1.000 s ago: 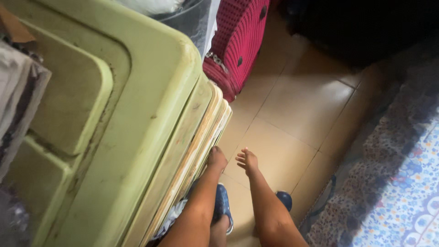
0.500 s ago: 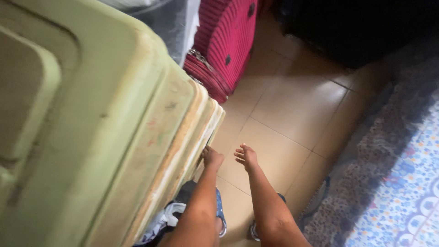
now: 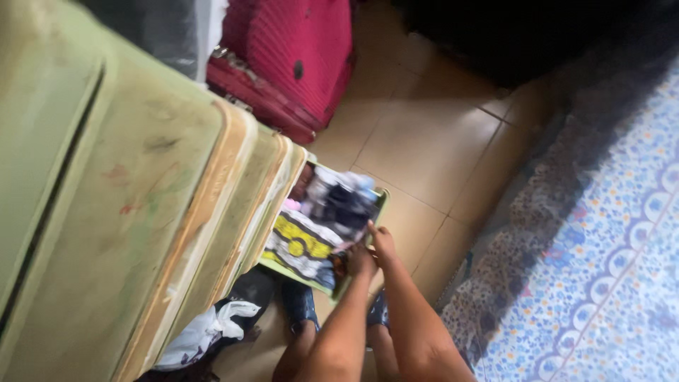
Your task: The person opens and closes drawers in a plastic storage unit and a wooden wardrobe, briefly touching clothes inside. They also open and close a window with metal bars and a wardrobe door multiple times.
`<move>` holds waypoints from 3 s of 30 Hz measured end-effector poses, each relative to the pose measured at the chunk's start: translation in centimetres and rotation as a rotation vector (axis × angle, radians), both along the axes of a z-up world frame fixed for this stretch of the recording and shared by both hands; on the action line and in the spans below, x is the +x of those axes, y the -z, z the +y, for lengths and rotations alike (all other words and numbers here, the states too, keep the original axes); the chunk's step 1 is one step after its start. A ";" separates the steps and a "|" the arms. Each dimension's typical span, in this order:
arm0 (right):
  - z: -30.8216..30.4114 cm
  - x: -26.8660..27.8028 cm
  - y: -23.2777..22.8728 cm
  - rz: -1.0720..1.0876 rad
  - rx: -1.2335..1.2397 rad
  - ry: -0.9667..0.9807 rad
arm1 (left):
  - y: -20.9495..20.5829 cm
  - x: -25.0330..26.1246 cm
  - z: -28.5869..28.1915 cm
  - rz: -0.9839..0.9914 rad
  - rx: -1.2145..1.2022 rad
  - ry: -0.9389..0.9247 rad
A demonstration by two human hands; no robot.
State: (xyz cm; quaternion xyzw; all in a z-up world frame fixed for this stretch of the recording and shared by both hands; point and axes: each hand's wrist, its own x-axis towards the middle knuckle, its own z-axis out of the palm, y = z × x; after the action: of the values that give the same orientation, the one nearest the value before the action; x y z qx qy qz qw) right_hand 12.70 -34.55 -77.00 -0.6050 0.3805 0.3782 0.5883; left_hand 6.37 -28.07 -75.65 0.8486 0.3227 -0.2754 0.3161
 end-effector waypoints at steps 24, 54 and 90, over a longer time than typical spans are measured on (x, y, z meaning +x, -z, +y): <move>12.7 -0.9 -17.5 -0.004 0.393 0.226 | -16.9 1.8 15.5 -0.585 0.191 -0.482; 17.7 -5.1 -5.7 0.103 0.950 0.228 | -27.4 -0.3 13.9 -0.644 0.222 0.081; 10.7 -3.3 -38.4 -0.670 -0.357 0.093 | -39.2 -6.4 15.4 -0.651 0.240 -0.450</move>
State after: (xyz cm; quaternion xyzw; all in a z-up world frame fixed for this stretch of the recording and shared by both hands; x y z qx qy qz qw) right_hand 9.39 -23.82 -38.60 -0.7700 0.2540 0.0602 0.5821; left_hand -0.05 -12.67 -36.46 0.8303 0.4132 0.1231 0.3531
